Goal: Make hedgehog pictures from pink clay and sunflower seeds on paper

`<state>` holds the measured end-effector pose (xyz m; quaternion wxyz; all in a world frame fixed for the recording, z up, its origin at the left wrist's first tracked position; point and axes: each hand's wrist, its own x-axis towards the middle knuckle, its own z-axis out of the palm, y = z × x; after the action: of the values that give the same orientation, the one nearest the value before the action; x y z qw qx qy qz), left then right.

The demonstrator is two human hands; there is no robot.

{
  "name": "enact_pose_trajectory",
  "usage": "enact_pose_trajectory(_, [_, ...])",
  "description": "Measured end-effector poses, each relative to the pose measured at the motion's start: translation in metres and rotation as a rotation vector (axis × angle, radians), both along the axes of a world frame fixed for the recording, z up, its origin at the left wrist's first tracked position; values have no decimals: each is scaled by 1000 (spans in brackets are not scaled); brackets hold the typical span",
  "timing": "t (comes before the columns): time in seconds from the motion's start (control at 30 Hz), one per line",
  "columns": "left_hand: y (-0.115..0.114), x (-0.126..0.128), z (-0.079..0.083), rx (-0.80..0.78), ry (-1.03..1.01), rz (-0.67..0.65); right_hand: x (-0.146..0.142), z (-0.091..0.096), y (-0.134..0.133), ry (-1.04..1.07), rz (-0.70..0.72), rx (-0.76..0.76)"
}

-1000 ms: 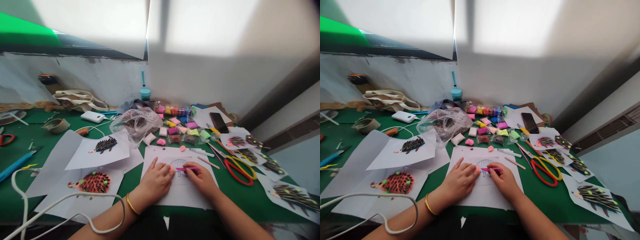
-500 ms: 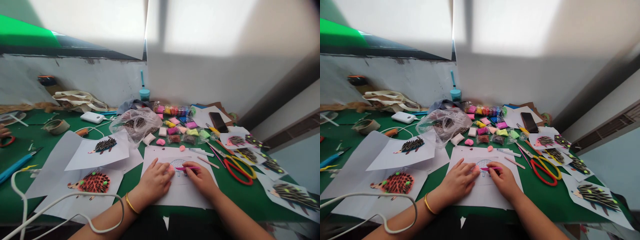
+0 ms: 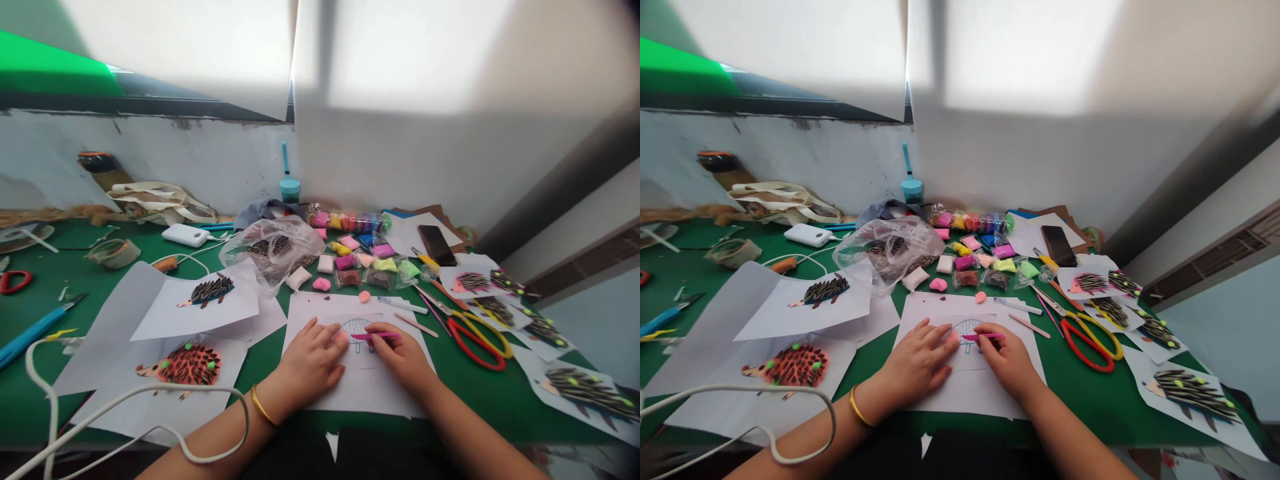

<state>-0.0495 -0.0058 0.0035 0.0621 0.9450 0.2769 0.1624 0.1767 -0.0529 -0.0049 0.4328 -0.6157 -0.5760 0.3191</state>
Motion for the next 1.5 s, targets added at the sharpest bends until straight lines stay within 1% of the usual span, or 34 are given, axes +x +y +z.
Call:
enact_pose_trajectory(0.13, [0,2,-2,6,25,8,1,-3,0,-6,9,1])
enact_pose_trajectory(0.33, [2,-1,-7,-18,-15,32,2,-3,1,-14,8,-14])
enact_pose_trajectory(0.6, [0,3,-7,1,37,22,2,-3,1,-10,9,-17])
enact_pose_trajectory(0.93, [1,1,-7,-1,40,15,1,-2,1,6,1,-29])
enact_pose_trajectory(1.27, [1,5,-4,0,48,35,1,-2,1,-3,-2,-36])
enact_pose_trajectory(1.5, [2,4,-6,2,66,28,2,-2,2,0,6,-34])
